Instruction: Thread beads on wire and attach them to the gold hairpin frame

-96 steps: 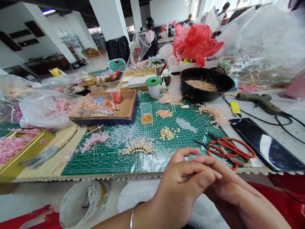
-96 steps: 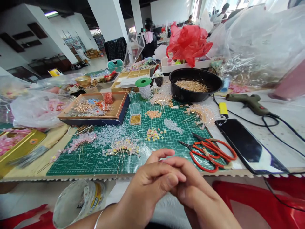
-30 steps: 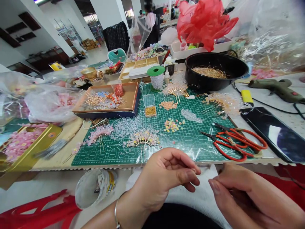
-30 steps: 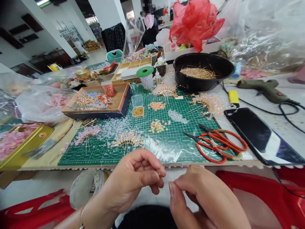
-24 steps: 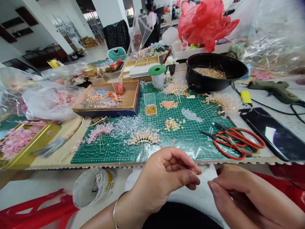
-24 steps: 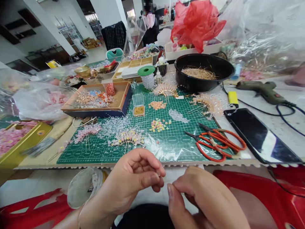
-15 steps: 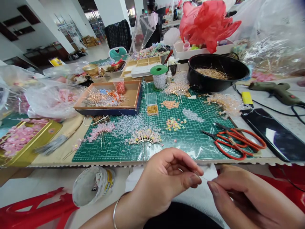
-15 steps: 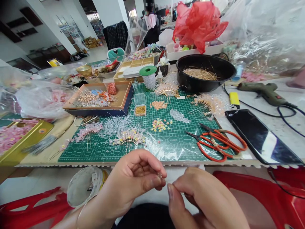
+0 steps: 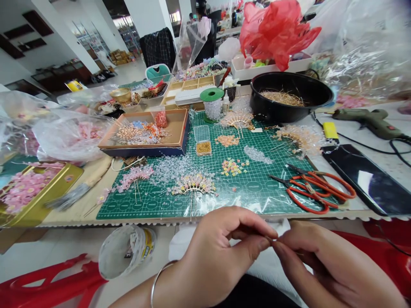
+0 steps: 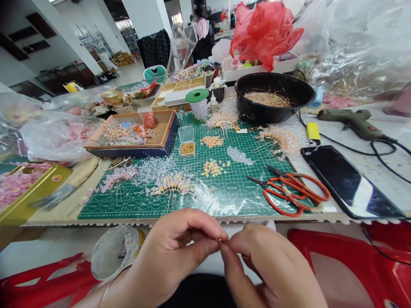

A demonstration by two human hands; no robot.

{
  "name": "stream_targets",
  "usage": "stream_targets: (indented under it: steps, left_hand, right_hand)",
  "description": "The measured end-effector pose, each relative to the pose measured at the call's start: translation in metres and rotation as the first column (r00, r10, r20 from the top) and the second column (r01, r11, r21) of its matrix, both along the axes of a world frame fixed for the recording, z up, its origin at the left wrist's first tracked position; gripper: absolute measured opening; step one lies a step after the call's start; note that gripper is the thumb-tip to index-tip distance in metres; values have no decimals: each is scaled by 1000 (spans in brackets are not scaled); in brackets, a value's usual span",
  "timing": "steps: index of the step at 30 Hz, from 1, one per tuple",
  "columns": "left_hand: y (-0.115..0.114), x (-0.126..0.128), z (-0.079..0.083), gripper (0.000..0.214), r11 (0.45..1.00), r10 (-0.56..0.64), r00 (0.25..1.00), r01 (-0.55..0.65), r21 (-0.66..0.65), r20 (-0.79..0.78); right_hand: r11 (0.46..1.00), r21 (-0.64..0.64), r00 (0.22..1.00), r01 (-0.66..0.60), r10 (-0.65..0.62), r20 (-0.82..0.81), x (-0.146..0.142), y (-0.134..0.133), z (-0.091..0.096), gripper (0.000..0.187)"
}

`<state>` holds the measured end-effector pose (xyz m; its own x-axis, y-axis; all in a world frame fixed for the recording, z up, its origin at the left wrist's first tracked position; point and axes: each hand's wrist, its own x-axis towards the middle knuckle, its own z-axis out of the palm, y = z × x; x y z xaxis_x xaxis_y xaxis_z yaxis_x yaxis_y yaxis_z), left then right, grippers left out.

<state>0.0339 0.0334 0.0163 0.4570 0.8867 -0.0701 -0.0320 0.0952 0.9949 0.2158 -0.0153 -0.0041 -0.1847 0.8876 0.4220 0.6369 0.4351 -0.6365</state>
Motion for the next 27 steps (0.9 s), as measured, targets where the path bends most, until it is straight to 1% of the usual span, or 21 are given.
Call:
stream_targets:
  steps: [2,3,5,7,9,11,12,13,14,15,16,17,18,20,23,25,27]
  left_hand:
    - [2,0,4,9,977,42,990,-12,212,-137]
    - [3,0,5,9,955,68,980,-9,297,-188]
    - [7,2,8,6,916,104,957,14,402,-270]
    - [13,5,11,2,896,81,936,82,437,-343]
    - [26,10,15,2,886,-11,913,198,419,-407]
    - [46,18,17,6,862,-72,878,293,413,-473]
    - [60,24,16,9,843,-52,858,313,438,-511]
    - [74,32,14,13,810,7,826,326,488,-563]
    - [90,42,9,14,753,81,787,354,555,-612]
    - [105,52,3,16,675,127,738,425,603,-662]
    - [119,63,-5,21,574,151,671,538,617,-726]
    - [131,75,-13,26,467,178,586,657,592,-790]
    - [141,85,-22,26,424,183,557,699,576,-810]
    - [155,102,-37,26,358,191,525,750,557,-830]
    - [164,116,-49,27,303,198,516,776,553,-833]
    - [166,118,-51,28,290,201,513,782,551,-834]
    - [168,118,-51,26,293,198,511,783,548,-836]
  right_hand:
    - [999,-32,1000,-20,20,3,2,1,-3,6]
    - [999,-46,1000,-22,22,2,4,2,-4,11]
    - [998,-59,1000,-16,16,5,6,3,-8,20]
    - [999,-47,1000,-4,4,-2,10,4,-10,18]
    - [999,-39,999,37,-38,-31,14,4,-12,11]
    - [993,-73,993,89,-94,-68,19,5,-14,4]
    - [990,-101,990,103,-111,-86,21,5,-14,3]
    - [986,-131,988,106,-119,-100,23,5,-15,5]
    - [983,-150,986,102,-120,-114,25,5,-15,7]
    - [983,-157,986,93,-113,-120,26,5,-16,8]
    - [985,-151,987,88,-106,-120,27,6,-16,10]
    - [987,-136,988,87,-103,-115,28,6,-17,10]
    - [989,-117,988,91,-105,-112,29,6,-17,11]
    - [990,-100,988,96,-107,-114,32,6,-17,12]
    - [990,-124,987,71,-88,-136,38,8,-15,13]
    - [986,-157,987,49,-72,-145,41,9,-15,15]
    - [981,-190,986,41,-70,-151,43,11,-14,16]
